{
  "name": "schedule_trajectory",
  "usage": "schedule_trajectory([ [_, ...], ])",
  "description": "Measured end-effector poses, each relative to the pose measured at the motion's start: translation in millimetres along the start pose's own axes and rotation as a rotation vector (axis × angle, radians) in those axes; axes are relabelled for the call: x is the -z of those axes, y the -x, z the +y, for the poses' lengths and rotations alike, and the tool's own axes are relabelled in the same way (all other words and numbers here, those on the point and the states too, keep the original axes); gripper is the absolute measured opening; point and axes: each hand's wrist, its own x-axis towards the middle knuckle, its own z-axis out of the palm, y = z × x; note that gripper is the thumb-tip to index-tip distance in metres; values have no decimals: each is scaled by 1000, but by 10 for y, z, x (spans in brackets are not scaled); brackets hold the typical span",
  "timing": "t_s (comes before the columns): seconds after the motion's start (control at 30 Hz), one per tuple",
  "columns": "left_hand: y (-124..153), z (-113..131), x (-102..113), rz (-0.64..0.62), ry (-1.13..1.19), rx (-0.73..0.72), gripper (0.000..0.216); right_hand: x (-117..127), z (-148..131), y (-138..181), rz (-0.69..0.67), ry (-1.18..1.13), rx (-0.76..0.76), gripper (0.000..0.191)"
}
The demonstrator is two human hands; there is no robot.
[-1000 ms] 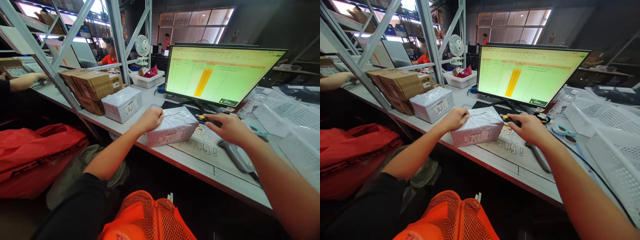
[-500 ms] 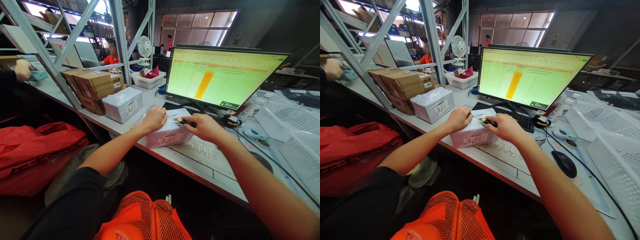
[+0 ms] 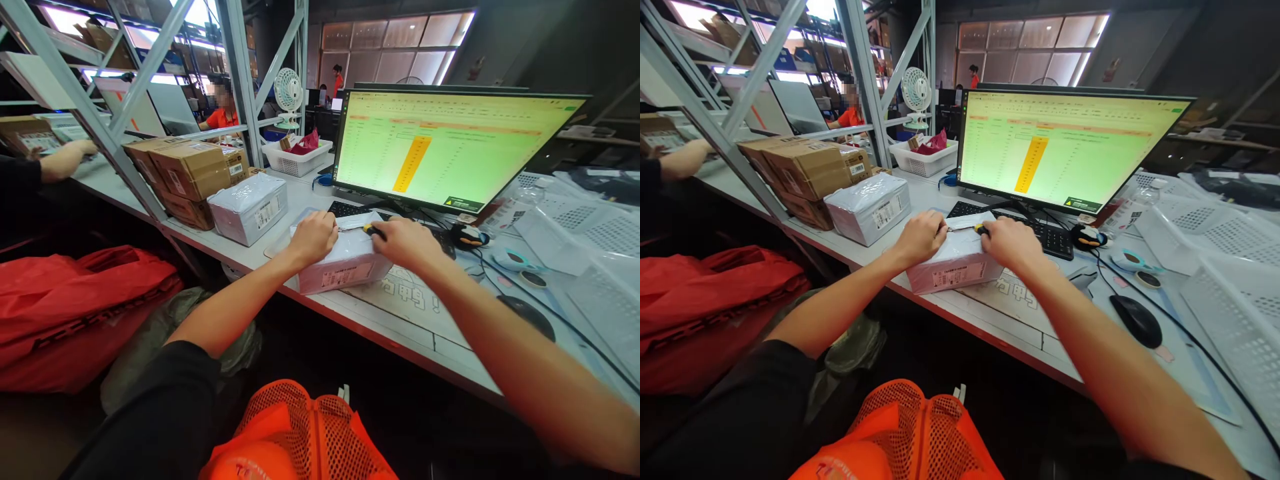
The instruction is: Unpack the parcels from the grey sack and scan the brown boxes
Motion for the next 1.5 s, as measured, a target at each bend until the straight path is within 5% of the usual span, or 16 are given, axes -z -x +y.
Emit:
schedule_trajectory([
  [0.13,-20,5,-14,-12,5,6,17,1,255,171,93,36,-91,45],
  [0.27,-120,-11,34,-84,12,34,16,-113,811,417,251,30,-187,51],
  [0.43,-323,-57,169,-252,16,-85,27,-572,1266,651,110,14,-325,52],
  [0.57,-422,7,192,-319,-87,-241,23,-970,1061,754,-28,2,-327,46],
  [0.67,-439,103,172,-318,-123,-217,25,-1054,863,787,-99,18,-300,40],
  [0.73,-452,143,168,-305,-131,-182,24,-952,755,754,-55,2,-290,38],
  [0.8,-481,136,174,-305,-139,-158,24,-750,614,652,158,-97,-232,41],
  [0.9,-554,50,169,-312,-117,-163,23,-429,281,360,413,-303,32,39],
  [0.97,-596,-15,142,-321,-91,-186,21,-305,33,115,317,-333,200,36],
  [1.07,-605,-50,76,-308,-70,-178,23,-290,-225,-193,185,-270,235,33],
  [1.27,-620,-91,56,-203,-134,80,33,-492,-335,-193,352,-303,252,29],
  [1.37,-721,-290,130,-169,-184,290,36,-553,-366,62,473,-340,310,37],
  [1.5,-826,-631,153,-203,-212,379,37,-573,-392,354,602,-325,402,39],
])
